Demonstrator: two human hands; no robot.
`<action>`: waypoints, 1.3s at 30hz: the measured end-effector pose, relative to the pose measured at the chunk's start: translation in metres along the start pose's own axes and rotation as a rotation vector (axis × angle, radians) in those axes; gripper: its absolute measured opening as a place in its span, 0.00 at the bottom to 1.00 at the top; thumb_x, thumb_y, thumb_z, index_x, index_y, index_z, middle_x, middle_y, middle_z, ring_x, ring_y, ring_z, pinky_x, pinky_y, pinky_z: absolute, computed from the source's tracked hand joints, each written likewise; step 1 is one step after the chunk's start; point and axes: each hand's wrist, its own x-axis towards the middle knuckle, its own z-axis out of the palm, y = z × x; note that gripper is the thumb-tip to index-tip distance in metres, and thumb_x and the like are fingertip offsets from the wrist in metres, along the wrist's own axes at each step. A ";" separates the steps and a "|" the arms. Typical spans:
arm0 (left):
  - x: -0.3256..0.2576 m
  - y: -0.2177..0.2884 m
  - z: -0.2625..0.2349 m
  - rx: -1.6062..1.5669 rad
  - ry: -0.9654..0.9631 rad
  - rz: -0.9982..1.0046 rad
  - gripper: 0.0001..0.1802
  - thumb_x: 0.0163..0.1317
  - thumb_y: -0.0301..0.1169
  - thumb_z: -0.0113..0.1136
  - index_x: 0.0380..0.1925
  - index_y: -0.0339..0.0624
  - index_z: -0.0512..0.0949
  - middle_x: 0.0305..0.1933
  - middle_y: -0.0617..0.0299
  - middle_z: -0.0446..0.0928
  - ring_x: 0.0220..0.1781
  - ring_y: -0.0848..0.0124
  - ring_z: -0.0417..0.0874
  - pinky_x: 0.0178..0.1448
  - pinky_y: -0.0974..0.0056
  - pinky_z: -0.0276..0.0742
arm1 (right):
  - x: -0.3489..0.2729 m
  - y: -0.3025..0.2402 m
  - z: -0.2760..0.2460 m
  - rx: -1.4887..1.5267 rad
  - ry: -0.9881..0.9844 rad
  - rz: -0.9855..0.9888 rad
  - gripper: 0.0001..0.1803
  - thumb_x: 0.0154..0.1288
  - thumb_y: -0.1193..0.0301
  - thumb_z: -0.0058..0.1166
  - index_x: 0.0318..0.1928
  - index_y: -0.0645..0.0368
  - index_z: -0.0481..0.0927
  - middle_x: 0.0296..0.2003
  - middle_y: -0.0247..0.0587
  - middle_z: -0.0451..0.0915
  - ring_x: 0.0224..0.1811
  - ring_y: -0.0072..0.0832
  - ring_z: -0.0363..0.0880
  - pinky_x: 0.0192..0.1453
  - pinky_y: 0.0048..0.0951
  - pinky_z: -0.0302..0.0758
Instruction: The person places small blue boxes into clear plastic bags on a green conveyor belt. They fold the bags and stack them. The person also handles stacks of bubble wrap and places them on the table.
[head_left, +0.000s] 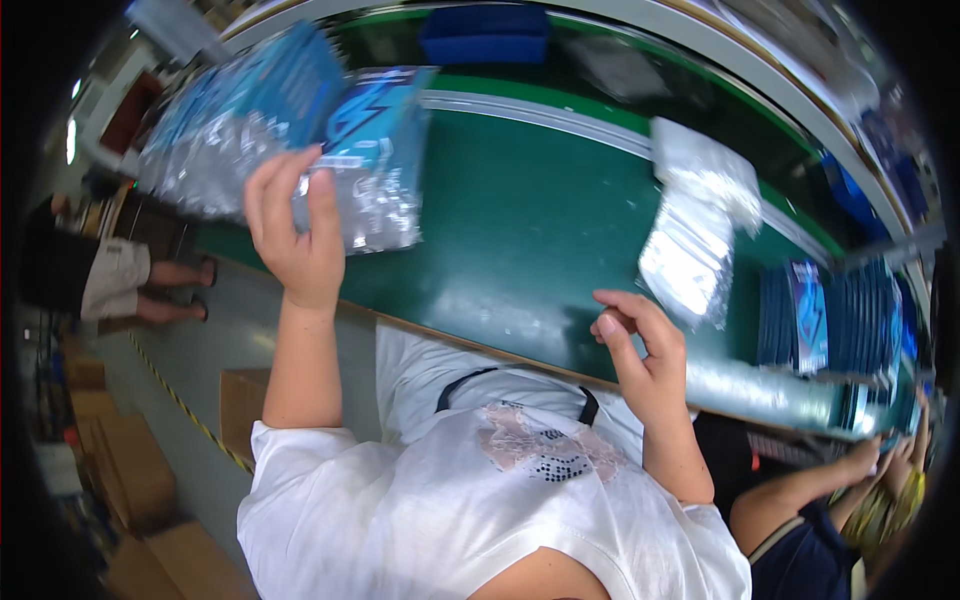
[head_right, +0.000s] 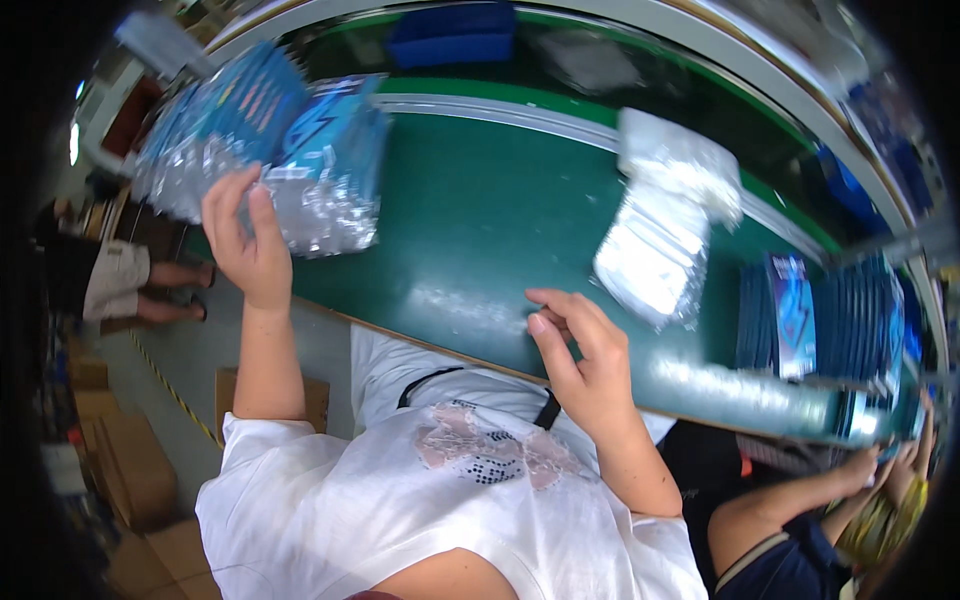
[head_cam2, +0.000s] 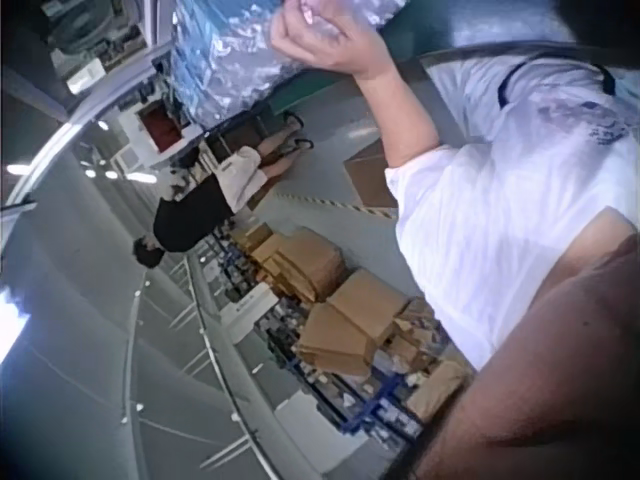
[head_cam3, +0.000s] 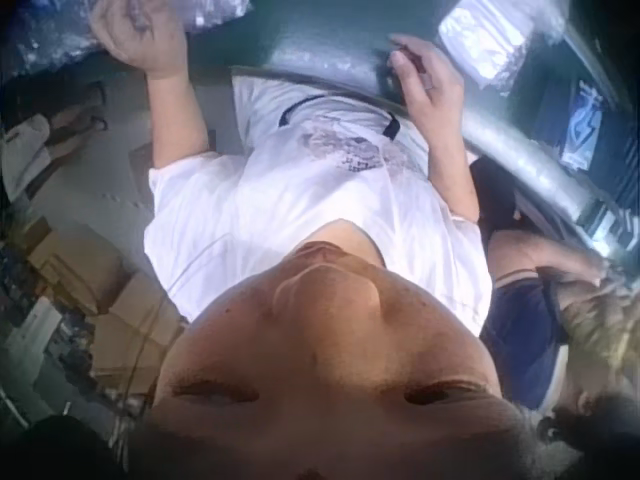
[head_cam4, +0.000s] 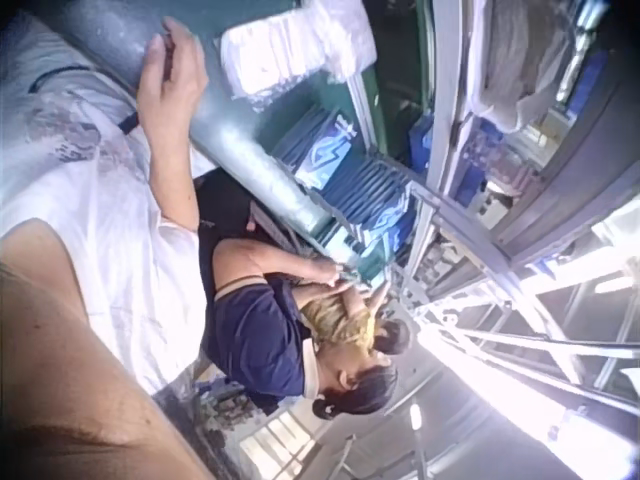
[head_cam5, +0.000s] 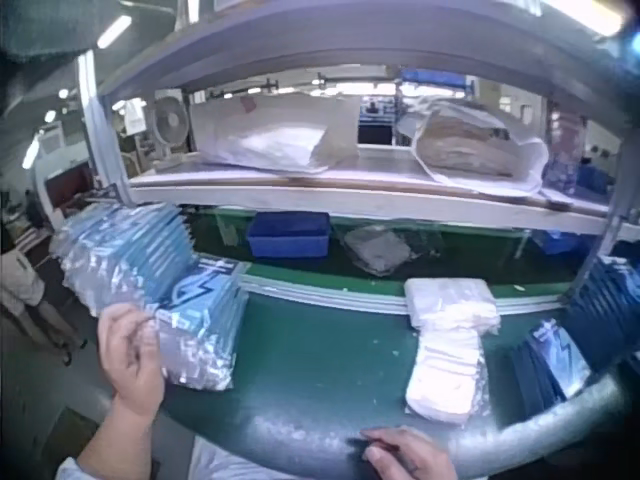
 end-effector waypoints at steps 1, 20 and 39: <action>-0.009 -0.006 -0.008 0.004 0.063 0.028 0.10 0.66 0.26 0.51 0.44 0.33 0.75 0.45 0.54 0.73 0.47 0.66 0.74 0.56 0.64 0.69 | 0.002 -0.001 0.006 0.005 -0.017 0.013 0.10 0.60 0.79 0.54 0.44 0.66 0.78 0.29 0.41 0.77 0.32 0.25 0.77 0.36 0.21 0.73; -0.082 -0.200 0.010 -1.029 0.021 -1.427 0.20 0.67 0.36 0.45 0.56 0.42 0.67 0.54 0.57 0.72 0.55 0.61 0.73 0.53 0.54 0.74 | 0.173 -0.017 0.204 0.893 -0.212 0.268 0.41 0.68 0.39 0.28 0.64 0.62 0.59 0.59 0.49 0.68 0.62 0.36 0.66 0.66 0.35 0.63; -0.029 -0.215 0.051 -1.200 -0.107 -1.180 0.21 0.67 0.38 0.45 0.58 0.43 0.66 0.55 0.57 0.71 0.57 0.60 0.72 0.55 0.54 0.73 | 0.205 -0.004 0.230 0.932 -0.157 0.542 0.39 0.69 0.40 0.28 0.61 0.63 0.63 0.55 0.51 0.72 0.57 0.39 0.72 0.61 0.35 0.68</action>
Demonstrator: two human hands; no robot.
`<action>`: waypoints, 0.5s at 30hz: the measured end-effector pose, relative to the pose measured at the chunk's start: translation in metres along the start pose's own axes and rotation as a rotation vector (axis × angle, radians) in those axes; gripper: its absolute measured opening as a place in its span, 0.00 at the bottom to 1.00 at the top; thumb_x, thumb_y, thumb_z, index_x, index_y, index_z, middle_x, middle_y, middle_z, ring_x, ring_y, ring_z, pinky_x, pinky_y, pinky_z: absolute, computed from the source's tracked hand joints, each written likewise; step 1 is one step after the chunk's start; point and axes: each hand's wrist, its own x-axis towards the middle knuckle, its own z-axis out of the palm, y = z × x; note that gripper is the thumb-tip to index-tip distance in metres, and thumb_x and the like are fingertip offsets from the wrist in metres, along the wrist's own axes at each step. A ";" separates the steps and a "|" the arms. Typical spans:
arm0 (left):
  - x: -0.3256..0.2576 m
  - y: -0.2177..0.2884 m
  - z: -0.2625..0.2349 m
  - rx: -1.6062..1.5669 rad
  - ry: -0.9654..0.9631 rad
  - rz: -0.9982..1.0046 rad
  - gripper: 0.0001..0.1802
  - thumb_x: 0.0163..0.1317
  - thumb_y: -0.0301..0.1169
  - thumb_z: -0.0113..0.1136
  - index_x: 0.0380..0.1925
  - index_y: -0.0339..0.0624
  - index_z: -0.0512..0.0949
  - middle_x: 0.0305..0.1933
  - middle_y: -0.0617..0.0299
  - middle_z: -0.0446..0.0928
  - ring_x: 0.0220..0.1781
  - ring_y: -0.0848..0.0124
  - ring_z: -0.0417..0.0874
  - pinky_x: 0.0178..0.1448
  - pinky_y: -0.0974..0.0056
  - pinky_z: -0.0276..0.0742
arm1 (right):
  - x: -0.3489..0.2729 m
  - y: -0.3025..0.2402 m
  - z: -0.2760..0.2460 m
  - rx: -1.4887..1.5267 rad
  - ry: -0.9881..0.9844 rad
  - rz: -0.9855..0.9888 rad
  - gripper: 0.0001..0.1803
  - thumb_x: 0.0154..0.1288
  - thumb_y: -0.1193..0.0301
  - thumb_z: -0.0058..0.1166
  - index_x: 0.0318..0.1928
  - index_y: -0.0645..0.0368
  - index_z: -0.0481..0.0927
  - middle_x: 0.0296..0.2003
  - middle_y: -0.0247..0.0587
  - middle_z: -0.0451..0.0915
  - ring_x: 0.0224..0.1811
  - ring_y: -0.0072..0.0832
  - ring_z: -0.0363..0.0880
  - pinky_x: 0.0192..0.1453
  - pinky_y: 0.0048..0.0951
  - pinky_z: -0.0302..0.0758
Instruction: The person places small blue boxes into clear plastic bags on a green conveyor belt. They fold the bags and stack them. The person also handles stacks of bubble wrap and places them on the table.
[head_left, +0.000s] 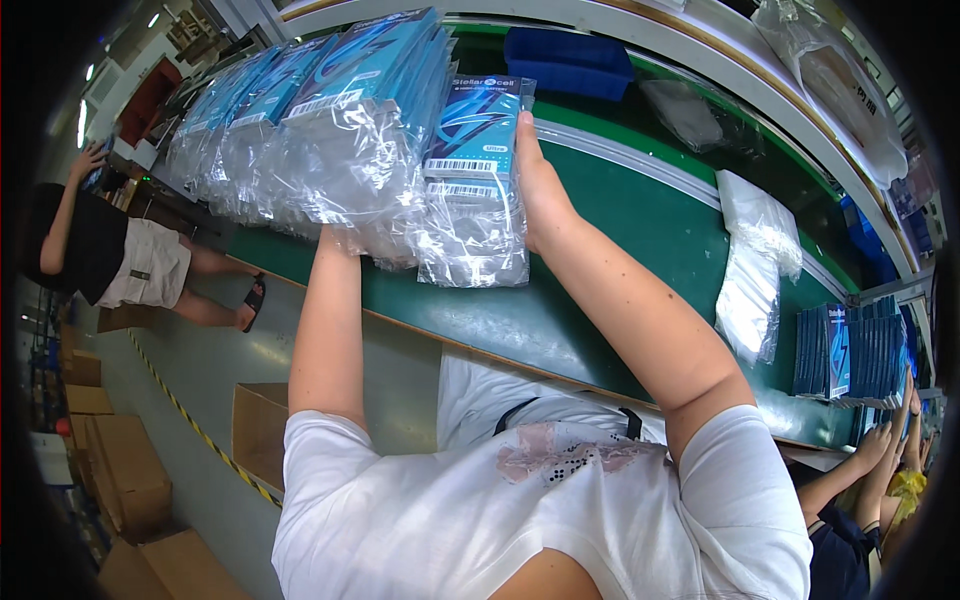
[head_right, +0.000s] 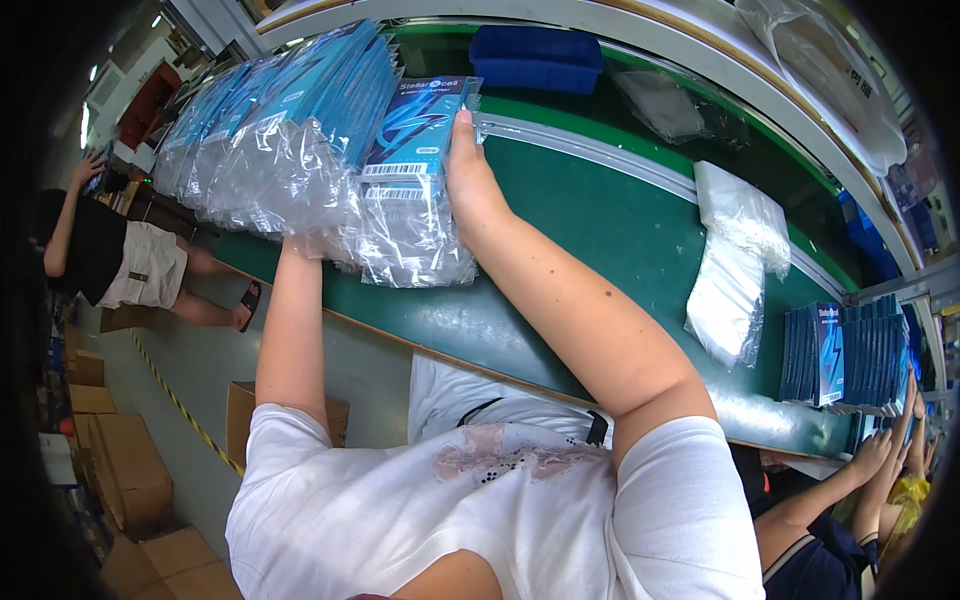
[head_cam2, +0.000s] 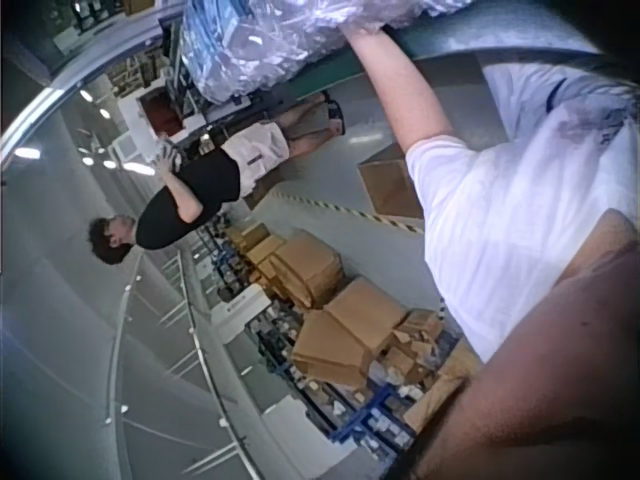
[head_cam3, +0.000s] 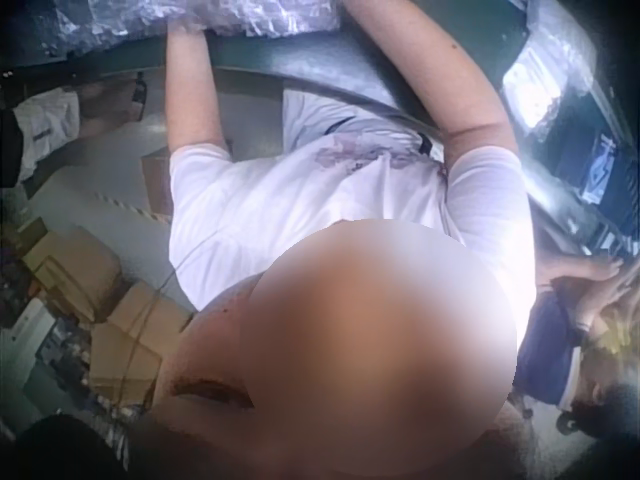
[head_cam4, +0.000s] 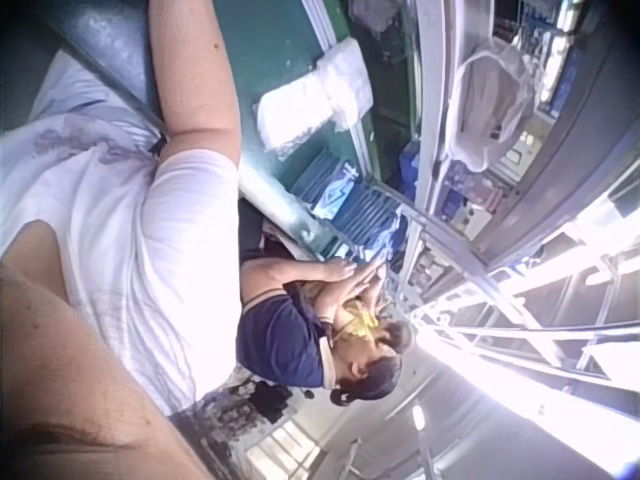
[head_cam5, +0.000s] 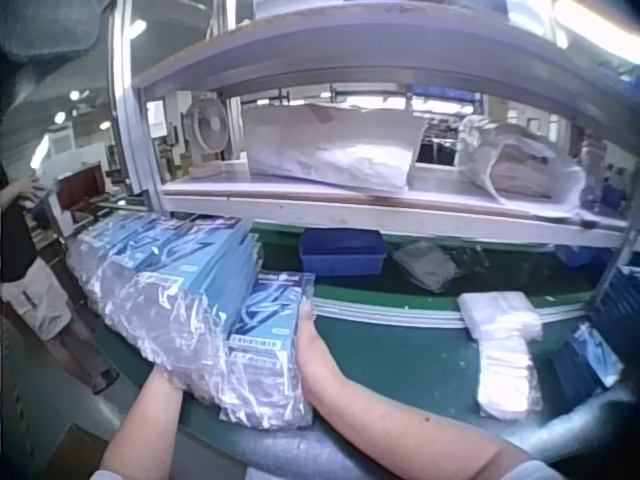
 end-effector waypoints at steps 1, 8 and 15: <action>0.001 0.000 0.002 0.001 -0.006 0.003 0.21 0.67 0.38 0.45 0.58 0.43 0.66 0.55 0.57 0.71 0.57 0.60 0.72 0.55 0.54 0.73 | 0.012 0.010 -0.002 -0.027 0.068 -0.046 0.38 0.69 0.40 0.28 0.59 0.62 0.66 0.53 0.51 0.74 0.55 0.39 0.74 0.60 0.37 0.70; -0.003 0.003 0.003 0.011 -0.020 0.028 0.22 0.67 0.40 0.45 0.58 0.44 0.66 0.56 0.57 0.70 0.57 0.60 0.71 0.55 0.53 0.73 | 0.000 0.014 -0.005 0.023 -0.025 -0.053 0.43 0.67 0.38 0.28 0.61 0.67 0.63 0.57 0.54 0.70 0.59 0.40 0.70 0.63 0.35 0.66; -0.014 0.003 -0.002 0.043 -0.032 0.054 0.22 0.67 0.41 0.45 0.59 0.44 0.66 0.57 0.57 0.70 0.58 0.60 0.71 0.56 0.53 0.72 | -0.014 -0.003 -0.003 0.017 -0.066 -0.061 0.48 0.65 0.35 0.28 0.63 0.72 0.60 0.60 0.57 0.66 0.63 0.41 0.66 0.66 0.33 0.61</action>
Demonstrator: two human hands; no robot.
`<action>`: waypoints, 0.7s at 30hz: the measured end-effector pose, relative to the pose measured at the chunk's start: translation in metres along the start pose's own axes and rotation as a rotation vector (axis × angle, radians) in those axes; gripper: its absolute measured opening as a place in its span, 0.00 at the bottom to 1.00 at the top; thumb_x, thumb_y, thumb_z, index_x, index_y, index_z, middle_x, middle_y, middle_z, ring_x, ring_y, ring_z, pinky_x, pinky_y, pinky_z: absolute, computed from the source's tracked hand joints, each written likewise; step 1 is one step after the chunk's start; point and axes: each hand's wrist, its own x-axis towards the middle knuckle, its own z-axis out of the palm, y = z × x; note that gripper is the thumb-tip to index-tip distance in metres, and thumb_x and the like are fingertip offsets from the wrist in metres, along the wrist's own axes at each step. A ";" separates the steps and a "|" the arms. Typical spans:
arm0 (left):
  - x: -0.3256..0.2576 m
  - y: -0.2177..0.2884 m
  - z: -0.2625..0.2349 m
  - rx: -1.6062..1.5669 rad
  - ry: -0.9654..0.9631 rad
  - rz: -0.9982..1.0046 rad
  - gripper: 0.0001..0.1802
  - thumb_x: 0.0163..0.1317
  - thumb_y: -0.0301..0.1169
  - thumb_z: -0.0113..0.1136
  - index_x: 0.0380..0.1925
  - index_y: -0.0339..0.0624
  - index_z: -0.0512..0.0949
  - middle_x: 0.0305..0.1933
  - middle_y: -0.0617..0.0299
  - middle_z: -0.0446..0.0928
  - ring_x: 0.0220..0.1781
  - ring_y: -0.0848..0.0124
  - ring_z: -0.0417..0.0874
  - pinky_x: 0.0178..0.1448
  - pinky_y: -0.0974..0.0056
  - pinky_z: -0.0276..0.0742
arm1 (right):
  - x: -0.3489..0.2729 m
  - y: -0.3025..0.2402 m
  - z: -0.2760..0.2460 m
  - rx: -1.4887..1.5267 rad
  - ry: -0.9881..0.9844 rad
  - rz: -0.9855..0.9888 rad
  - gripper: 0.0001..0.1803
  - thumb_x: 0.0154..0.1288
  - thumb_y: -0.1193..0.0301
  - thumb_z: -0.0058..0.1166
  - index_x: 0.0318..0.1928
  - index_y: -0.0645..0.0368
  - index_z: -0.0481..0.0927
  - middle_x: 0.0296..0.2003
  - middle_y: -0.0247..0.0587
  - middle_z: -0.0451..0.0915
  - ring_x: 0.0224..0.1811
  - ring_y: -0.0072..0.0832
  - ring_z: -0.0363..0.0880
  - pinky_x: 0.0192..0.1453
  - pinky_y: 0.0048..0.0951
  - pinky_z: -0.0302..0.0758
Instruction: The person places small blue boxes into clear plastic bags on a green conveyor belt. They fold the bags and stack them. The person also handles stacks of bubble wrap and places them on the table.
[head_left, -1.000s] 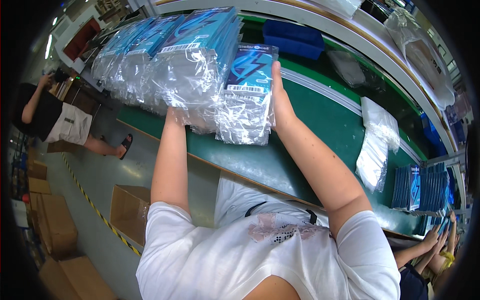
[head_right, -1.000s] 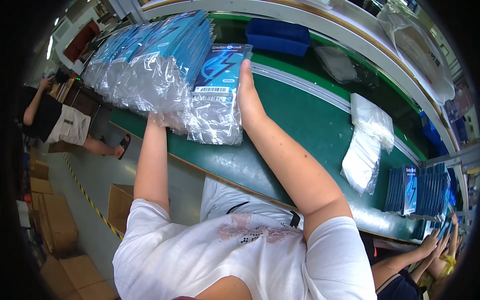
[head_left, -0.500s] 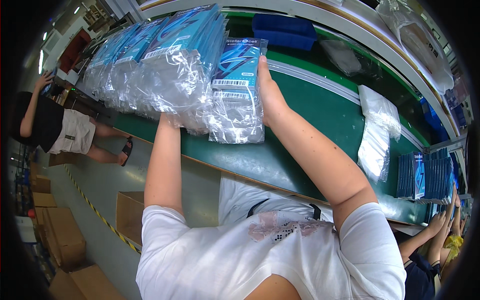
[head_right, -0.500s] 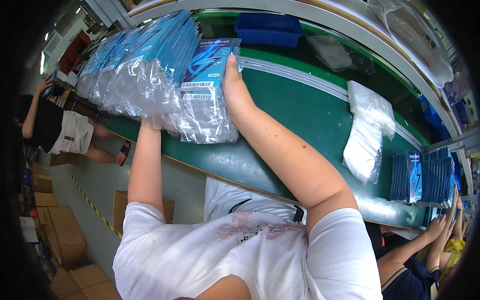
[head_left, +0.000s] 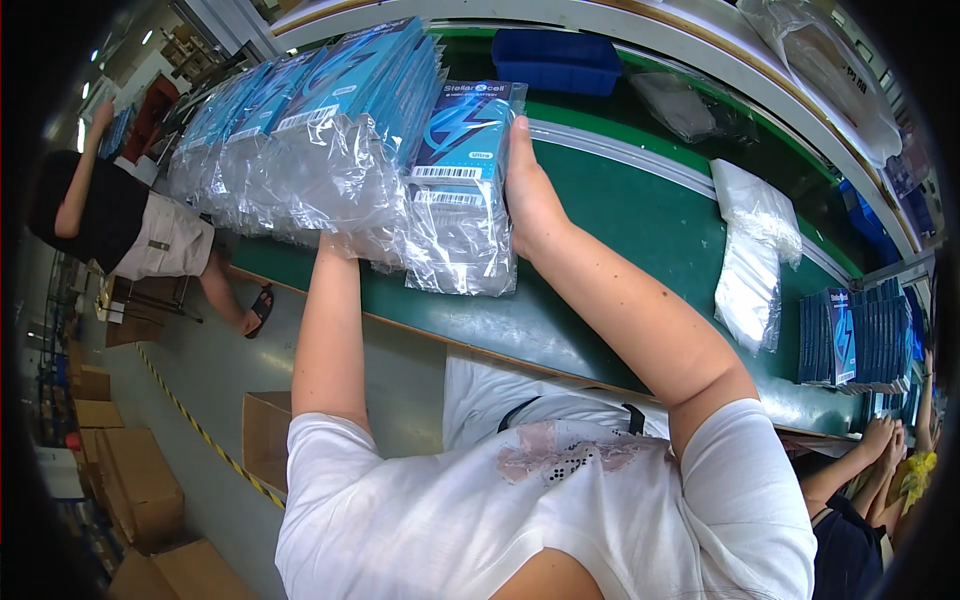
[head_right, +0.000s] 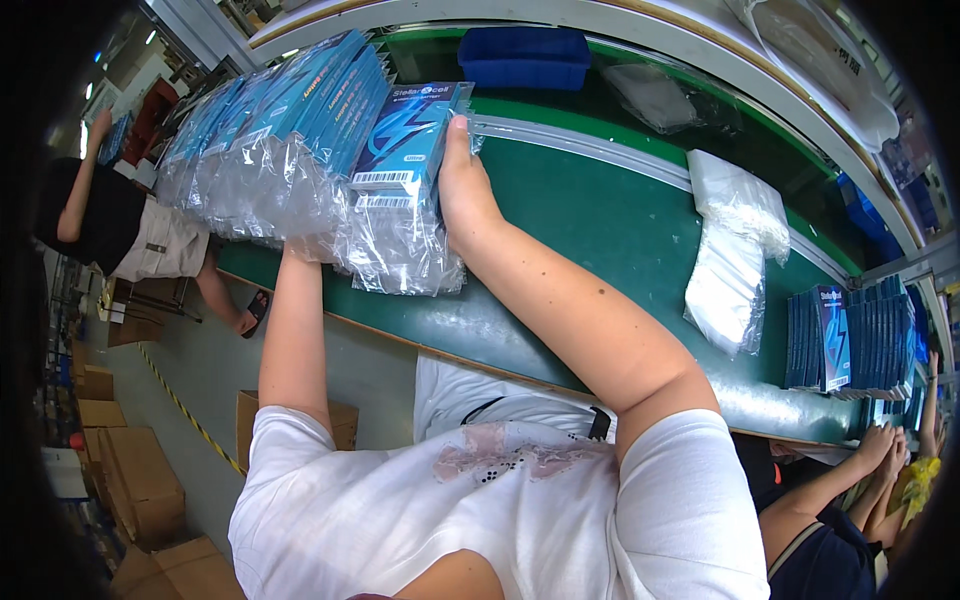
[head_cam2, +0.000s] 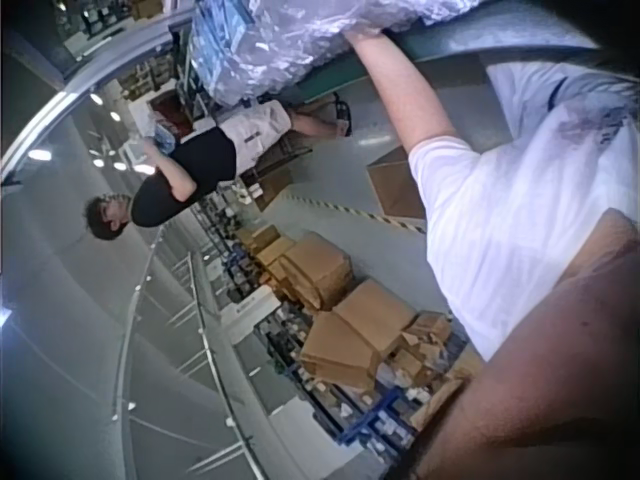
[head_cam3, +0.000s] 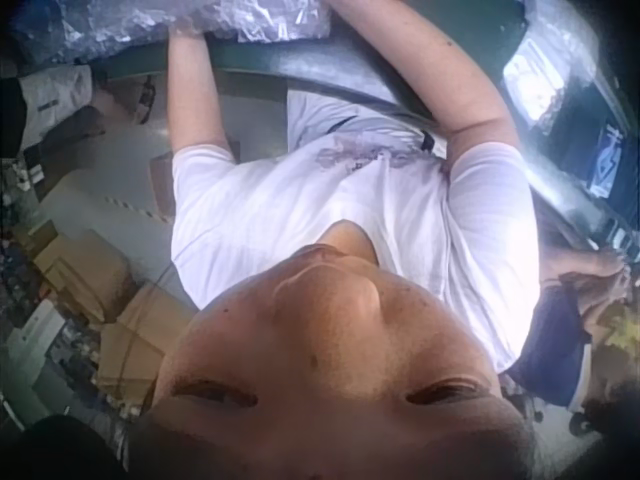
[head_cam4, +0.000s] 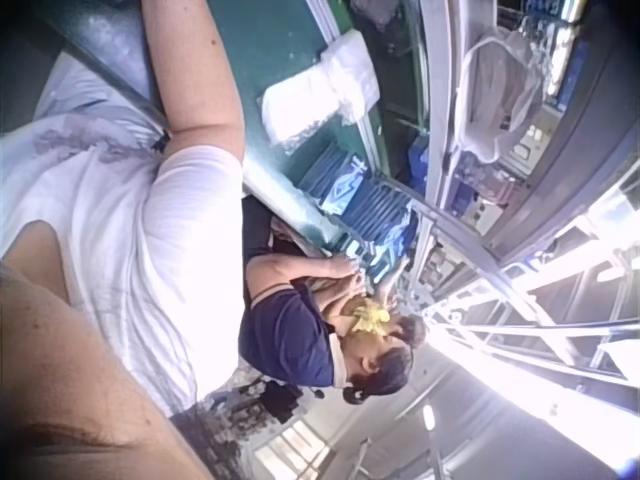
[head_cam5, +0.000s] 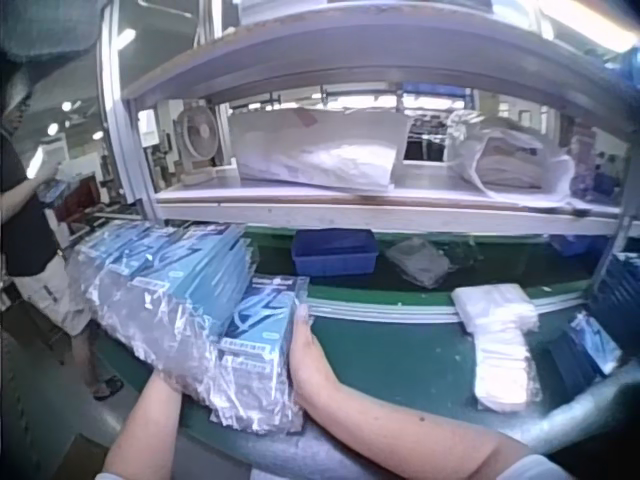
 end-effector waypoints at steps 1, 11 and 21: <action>-0.003 -0.001 -0.003 0.012 0.004 0.013 0.22 0.67 0.41 0.45 0.59 0.44 0.66 0.57 0.58 0.70 0.58 0.60 0.71 0.56 0.53 0.72 | -0.005 -0.005 0.003 -0.019 0.013 0.009 0.49 0.65 0.35 0.28 0.64 0.72 0.59 0.61 0.57 0.65 0.64 0.42 0.65 0.66 0.33 0.61; -0.181 0.018 0.048 0.166 0.518 -0.014 0.37 0.68 0.53 0.41 0.60 0.27 0.60 0.62 0.45 0.64 0.63 0.60 0.67 0.66 0.56 0.65 | 0.030 -0.069 -0.051 -0.505 0.175 0.018 0.62 0.52 0.24 0.33 0.69 0.68 0.48 0.68 0.64 0.49 0.70 0.49 0.50 0.68 0.47 0.53; -0.165 0.023 0.161 -0.192 0.080 -0.414 0.52 0.62 0.67 0.34 0.66 0.28 0.46 0.69 0.40 0.53 0.71 0.49 0.54 0.74 0.50 0.46 | 0.083 -0.059 -0.048 -0.460 -0.357 0.216 0.58 0.52 0.23 0.22 0.67 0.59 0.61 0.69 0.53 0.54 0.72 0.44 0.45 0.73 0.46 0.38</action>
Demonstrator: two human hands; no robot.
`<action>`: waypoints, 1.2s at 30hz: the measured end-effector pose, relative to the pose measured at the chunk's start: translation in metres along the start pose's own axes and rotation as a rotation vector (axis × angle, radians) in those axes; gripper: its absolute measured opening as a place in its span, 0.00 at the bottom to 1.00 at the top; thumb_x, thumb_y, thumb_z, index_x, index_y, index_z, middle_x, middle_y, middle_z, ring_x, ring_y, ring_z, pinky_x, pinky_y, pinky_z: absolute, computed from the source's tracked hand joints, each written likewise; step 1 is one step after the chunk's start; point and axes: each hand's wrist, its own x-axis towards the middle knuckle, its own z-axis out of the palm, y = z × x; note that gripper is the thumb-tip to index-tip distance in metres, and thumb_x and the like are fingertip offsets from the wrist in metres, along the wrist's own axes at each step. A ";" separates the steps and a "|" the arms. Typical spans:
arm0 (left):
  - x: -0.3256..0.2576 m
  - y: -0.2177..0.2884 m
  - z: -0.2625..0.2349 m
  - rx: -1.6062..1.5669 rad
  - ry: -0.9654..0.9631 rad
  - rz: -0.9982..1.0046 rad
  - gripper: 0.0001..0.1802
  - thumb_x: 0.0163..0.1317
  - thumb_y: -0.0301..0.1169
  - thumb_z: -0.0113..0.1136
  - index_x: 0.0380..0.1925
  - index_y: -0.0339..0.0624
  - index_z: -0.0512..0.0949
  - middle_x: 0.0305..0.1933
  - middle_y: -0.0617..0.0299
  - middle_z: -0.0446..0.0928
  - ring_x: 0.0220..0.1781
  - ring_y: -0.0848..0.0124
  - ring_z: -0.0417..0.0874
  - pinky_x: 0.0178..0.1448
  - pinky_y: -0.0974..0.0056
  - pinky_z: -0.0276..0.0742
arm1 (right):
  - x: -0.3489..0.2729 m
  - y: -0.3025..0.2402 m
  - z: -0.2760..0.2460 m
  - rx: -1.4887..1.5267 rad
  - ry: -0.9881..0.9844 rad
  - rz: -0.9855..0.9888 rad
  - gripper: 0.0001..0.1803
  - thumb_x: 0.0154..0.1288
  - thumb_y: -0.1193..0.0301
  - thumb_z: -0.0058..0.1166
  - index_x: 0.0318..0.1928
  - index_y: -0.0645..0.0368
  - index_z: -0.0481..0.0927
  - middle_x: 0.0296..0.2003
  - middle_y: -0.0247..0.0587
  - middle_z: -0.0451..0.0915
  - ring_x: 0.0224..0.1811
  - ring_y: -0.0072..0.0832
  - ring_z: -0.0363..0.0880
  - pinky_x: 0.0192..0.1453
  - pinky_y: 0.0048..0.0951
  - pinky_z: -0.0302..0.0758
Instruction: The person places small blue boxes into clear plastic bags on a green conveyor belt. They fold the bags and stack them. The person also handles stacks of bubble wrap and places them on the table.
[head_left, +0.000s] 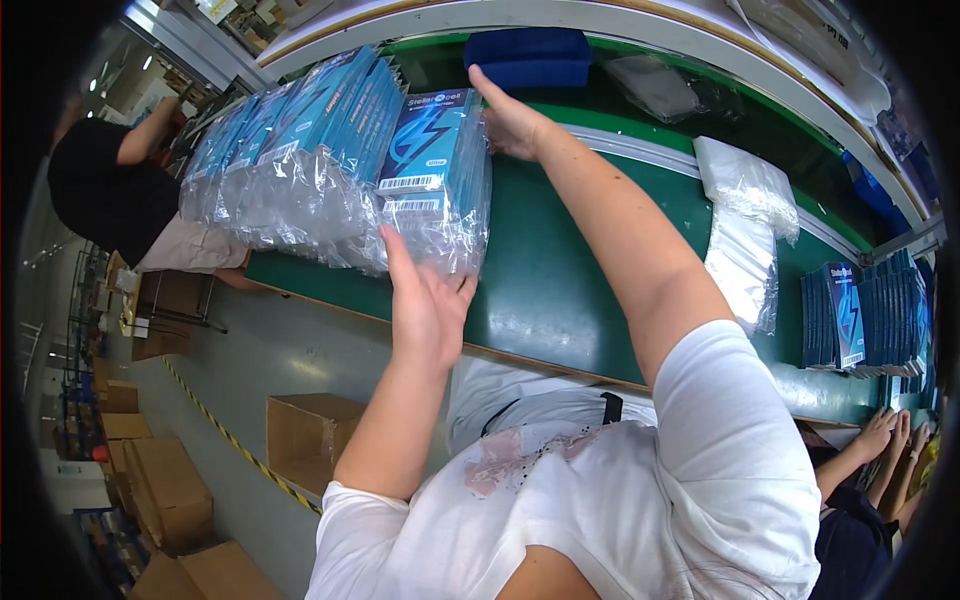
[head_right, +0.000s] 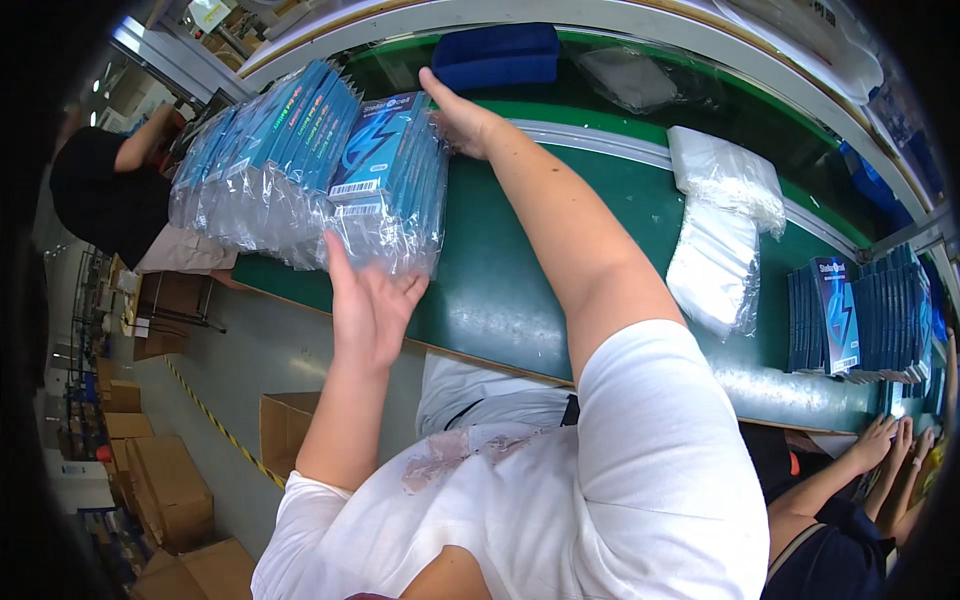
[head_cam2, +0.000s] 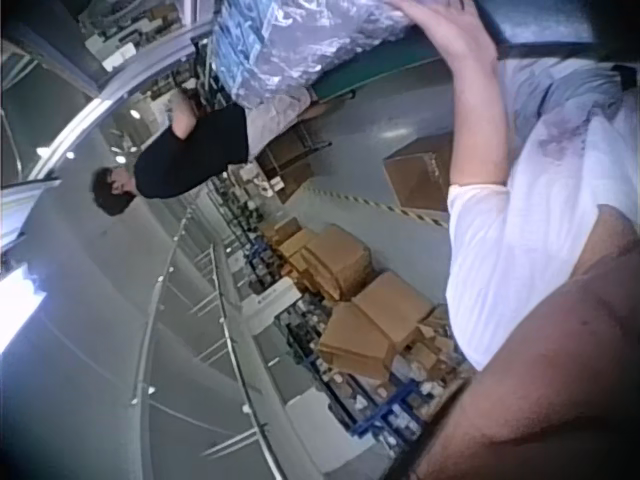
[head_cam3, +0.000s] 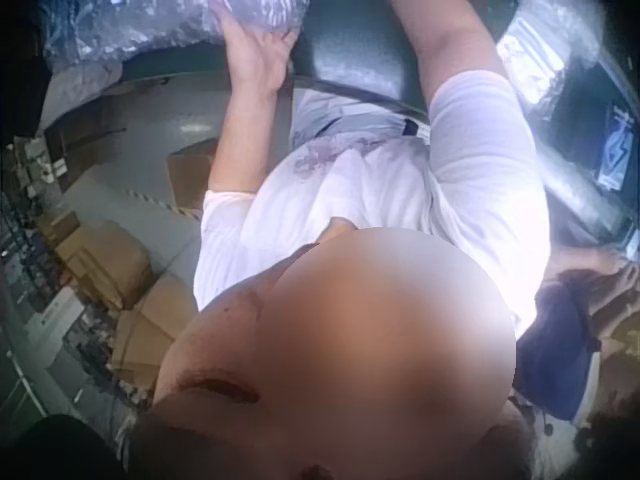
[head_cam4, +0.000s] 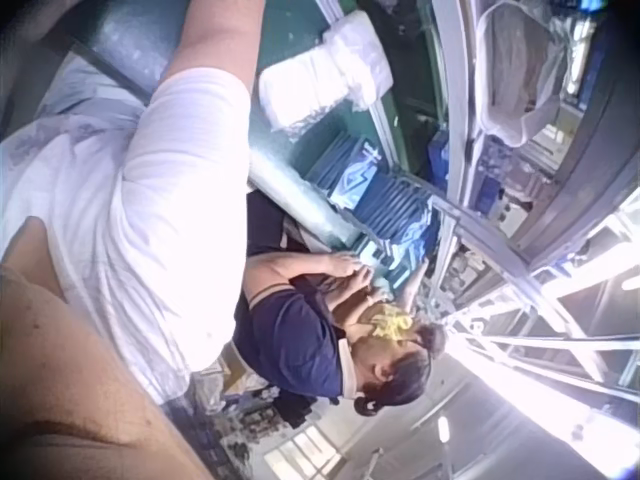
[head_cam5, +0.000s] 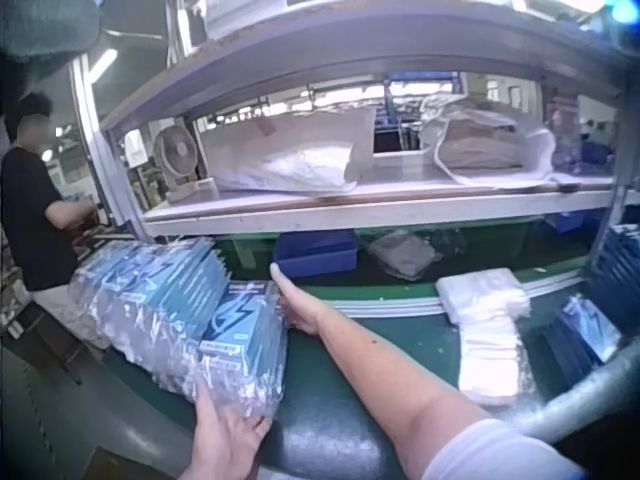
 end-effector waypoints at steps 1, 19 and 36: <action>0.008 0.003 0.001 0.019 -0.088 0.043 0.52 0.62 0.68 0.34 0.67 0.30 0.46 0.70 0.42 0.52 0.72 0.49 0.53 0.74 0.49 0.44 | 0.002 0.001 0.001 -0.050 -0.039 -0.011 0.57 0.52 0.23 0.22 0.68 0.56 0.60 0.70 0.53 0.51 0.73 0.45 0.43 0.73 0.46 0.36; 0.021 0.017 0.014 0.077 0.074 -0.072 0.39 0.69 0.58 0.29 0.70 0.45 0.42 0.74 0.48 0.46 0.74 0.45 0.44 0.71 0.33 0.30 | 0.009 0.010 0.035 -0.017 0.341 0.005 0.48 0.63 0.32 0.20 0.64 0.60 0.65 0.65 0.56 0.61 0.69 0.45 0.54 0.71 0.44 0.47; 0.018 0.028 0.010 0.110 0.047 -0.173 0.48 0.64 0.65 0.31 0.69 0.38 0.42 0.73 0.42 0.45 0.73 0.38 0.40 0.68 0.30 0.32 | -0.039 -0.023 0.036 0.065 0.375 -0.112 0.42 0.66 0.40 0.33 0.67 0.61 0.58 0.68 0.55 0.53 0.73 0.43 0.44 0.73 0.43 0.39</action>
